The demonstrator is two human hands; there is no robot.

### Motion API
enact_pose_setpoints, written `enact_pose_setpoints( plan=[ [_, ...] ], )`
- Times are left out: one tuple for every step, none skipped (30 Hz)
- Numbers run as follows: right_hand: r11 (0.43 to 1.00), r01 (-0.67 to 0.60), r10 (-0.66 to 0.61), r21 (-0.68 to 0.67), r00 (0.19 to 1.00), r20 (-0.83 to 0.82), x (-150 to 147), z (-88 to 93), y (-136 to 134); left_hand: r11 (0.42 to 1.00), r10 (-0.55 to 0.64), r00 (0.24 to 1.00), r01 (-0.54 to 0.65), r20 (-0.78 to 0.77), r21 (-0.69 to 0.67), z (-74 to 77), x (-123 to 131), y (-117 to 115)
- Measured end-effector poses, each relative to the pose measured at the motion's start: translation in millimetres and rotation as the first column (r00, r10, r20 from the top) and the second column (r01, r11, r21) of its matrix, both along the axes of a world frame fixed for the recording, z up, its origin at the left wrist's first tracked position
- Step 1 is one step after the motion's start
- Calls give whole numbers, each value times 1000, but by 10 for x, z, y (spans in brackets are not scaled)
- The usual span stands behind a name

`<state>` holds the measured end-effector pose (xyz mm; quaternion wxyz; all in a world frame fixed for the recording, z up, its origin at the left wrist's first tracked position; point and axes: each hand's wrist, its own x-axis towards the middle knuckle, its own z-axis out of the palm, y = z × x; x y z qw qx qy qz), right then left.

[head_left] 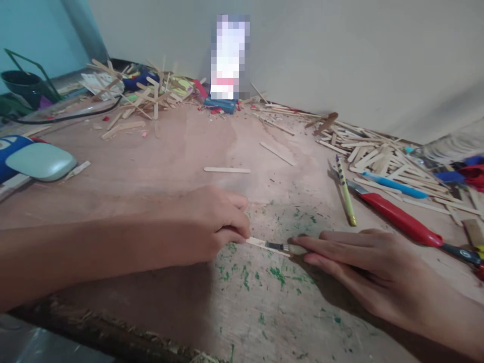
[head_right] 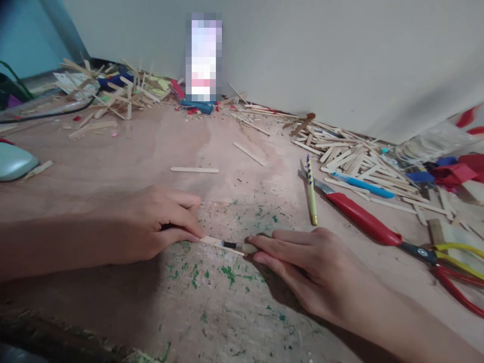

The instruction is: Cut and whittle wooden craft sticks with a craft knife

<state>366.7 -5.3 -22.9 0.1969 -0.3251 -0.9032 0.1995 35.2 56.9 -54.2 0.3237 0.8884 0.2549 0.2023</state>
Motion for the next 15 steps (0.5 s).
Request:
enact_pose_setpoints(
  plan=[
    [1000, -4, 4, 11, 1000, -2, 16, -12, 2, 1000, -1, 1000, 1, 0, -3, 9, -1, -1],
    [1000, -8, 8, 26, 1000, -7, 32, -26, 0, 1000, -1, 1000, 1, 2, -5, 12, 3, 0],
    [999, -11, 12, 42, 1000, -11, 48, -40, -5, 1000, -4, 1000, 4, 5, -6, 9, 10, 3],
    [998, -13, 13, 56, 1000, -11, 62, -54, -13, 1000, -7, 1000, 7, 10, -7, 0, 20, 7],
    [998, -12, 12, 65, 1000, -4, 71, -67, -21, 1000, -10, 1000, 10, 17, -7, -14, 29, 11],
    [997, -14, 14, 73, 1000, 6, 76, -78, -29, 1000, -12, 1000, 12, 26, -5, -30, 37, 15],
    [997, -16, 15, 77, 1000, 15, 77, -87, -35, 1000, -11, 999, 11, 38, -3, -45, 41, 17],
    [996, -18, 17, 82, 1000, 22, 75, -93, -39, 1000, -7, 999, 7, 50, 1, -57, 41, 17],
    [996, -17, 15, 88, 1000, 28, 73, -98, -40, 1000, -3, 998, 3, 60, 4, -63, 37, 15],
    [995, -18, 15, 96, 999, 29, 72, -103, -39, 1000, -1, 998, 1, 68, 5, -62, 30, 11],
    [994, -19, 17, 106, 999, 27, 73, -108, -34, 1000, -3, 997, 3, 73, 4, -56, 22, 8],
    [993, -22, 19, 119, 999, 27, 77, -114, -28, 1000, -5, 997, 5, 73, 1, -45, 14, 5],
    [991, -26, 22, 132, 999, 31, 84, -120, -21, 1000, -8, 997, 8, 71, -3, -33, 8, 3],
    [989, -32, 27, 148, 999, 36, 92, -125, -13, 1000, -10, 998, 10, 68, -7, -21, 3, 3],
    [985, -40, 33, 166, 999, 42, 100, -130, -6, 1000, -12, 998, 12, 66, -10, -12, 1, 4]
  ],
)
